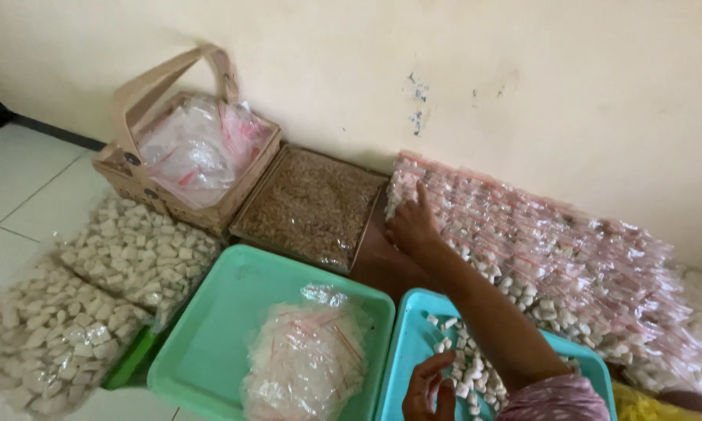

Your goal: Manually packing small food cubes into plastic bags from a tray at a natural pace.

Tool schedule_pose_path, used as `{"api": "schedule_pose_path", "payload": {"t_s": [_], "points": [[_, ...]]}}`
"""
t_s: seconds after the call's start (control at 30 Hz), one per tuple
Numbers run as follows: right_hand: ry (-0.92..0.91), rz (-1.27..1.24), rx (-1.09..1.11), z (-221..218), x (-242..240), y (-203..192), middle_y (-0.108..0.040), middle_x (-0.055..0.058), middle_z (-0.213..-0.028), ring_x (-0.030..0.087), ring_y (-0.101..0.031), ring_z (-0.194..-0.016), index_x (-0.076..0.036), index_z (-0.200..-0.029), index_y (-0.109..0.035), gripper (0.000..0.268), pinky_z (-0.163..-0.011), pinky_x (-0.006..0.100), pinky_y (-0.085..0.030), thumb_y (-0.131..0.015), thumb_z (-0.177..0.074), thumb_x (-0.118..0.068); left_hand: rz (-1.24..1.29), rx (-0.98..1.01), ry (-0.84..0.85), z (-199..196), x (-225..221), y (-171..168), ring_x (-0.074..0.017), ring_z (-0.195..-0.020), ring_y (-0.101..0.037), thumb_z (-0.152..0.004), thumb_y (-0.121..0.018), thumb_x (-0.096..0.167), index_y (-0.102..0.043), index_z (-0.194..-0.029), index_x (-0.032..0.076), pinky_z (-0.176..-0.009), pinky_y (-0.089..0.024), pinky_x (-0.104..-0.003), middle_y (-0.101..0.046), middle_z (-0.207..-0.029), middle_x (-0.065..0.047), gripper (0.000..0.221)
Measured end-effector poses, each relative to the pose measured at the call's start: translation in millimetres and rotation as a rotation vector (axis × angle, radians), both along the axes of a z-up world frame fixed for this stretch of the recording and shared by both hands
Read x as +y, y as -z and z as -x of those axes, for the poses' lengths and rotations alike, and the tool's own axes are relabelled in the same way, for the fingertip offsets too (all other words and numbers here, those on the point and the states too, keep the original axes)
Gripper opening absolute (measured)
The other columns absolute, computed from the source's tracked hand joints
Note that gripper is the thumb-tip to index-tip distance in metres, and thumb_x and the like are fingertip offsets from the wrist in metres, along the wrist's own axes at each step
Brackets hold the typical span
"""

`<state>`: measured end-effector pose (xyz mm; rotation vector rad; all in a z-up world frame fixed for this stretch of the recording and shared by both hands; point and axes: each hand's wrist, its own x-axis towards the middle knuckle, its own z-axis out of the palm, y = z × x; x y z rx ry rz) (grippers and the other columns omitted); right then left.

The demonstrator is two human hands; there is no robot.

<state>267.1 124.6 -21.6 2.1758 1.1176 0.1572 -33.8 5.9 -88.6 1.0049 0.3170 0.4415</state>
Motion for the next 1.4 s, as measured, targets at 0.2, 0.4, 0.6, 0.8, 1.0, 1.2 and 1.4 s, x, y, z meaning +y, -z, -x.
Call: {"api": "schedule_pose_path", "payload": {"t_s": [0.2,0.4,0.6,0.8,1.0,1.2,1.4], "points": [[-0.372,-0.722,0.102,50,-42,-26,-0.069,-0.001,-0.124,0.022,-0.061,-0.113,-0.021,-0.105,-0.072,0.016,-0.102,0.051,-0.038,-0.068,-0.091,-0.027,0.068,0.185,-0.097,15,12,-58,-0.0221,-0.118,-0.075,-0.082,-0.056,-0.005,-0.073,-0.111,0.009,-0.110,-0.053,-0.043,-0.081,-0.119,-0.009,0.036],[-0.296,-0.636,0.309,39,-76,62,-0.060,0.007,-0.116,0.024,-0.063,-0.092,-0.014,-0.120,-0.061,0.037,-0.075,0.036,-0.060,-0.062,-0.084,-0.004,0.060,0.115,-0.116,12,6,-49,-0.0225,-0.115,-0.075,-0.081,-0.055,-0.007,-0.072,-0.110,0.007,-0.102,-0.057,-0.039,-0.080,-0.118,-0.011,0.036],[-0.063,-0.609,0.394,15,-79,69,-0.052,0.016,-0.130,0.032,-0.067,-0.103,-0.004,-0.134,-0.051,0.053,-0.090,0.043,-0.059,-0.061,-0.083,0.007,0.015,0.197,-0.113,12,8,-57,-0.0201,-0.114,-0.076,-0.081,-0.056,-0.006,-0.073,-0.111,0.008,-0.104,-0.057,-0.038,-0.081,-0.119,-0.009,0.038],[-0.012,-0.663,0.443,18,-79,61,-0.053,0.013,-0.126,0.029,-0.064,-0.103,-0.007,-0.136,-0.053,0.050,-0.091,0.042,-0.057,-0.059,-0.087,0.004,0.001,0.176,-0.113,15,10,-62,-0.0213,-0.116,-0.074,-0.084,-0.055,-0.005,-0.072,-0.113,0.006,-0.106,-0.055,-0.038,-0.080,-0.120,-0.010,0.036],[-0.083,-0.674,0.457,44,-89,37,-0.057,0.008,-0.127,0.026,-0.065,-0.100,-0.013,-0.136,-0.056,0.060,-0.089,0.039,-0.059,-0.065,-0.080,0.005,0.045,0.159,-0.107,15,9,-65,-0.0231,-0.119,-0.073,-0.085,-0.055,-0.004,-0.072,-0.112,0.005,-0.109,-0.054,-0.039,-0.078,-0.121,-0.012,0.033],[0.072,-0.891,0.577,60,-127,35,-0.071,0.003,-0.111,0.026,-0.071,-0.088,-0.015,-0.113,-0.073,0.027,-0.079,0.040,-0.058,-0.061,-0.090,-0.006,0.056,0.175,-0.102,17,9,-72,-0.0222,-0.119,-0.073,-0.085,-0.056,-0.004,-0.072,-0.113,0.004,-0.108,-0.055,-0.036,-0.078,-0.123,-0.013,0.033],[0.243,-0.912,0.667,33,-144,43,-0.072,0.001,-0.118,0.026,-0.071,-0.097,-0.017,-0.123,-0.069,0.040,-0.085,0.040,-0.058,-0.054,-0.089,0.000,0.117,0.143,-0.088,15,5,-75,-0.0203,-0.115,-0.071,-0.085,-0.052,-0.008,-0.071,-0.112,0.003,-0.099,-0.055,-0.034,-0.077,-0.126,-0.013,0.035]]}}
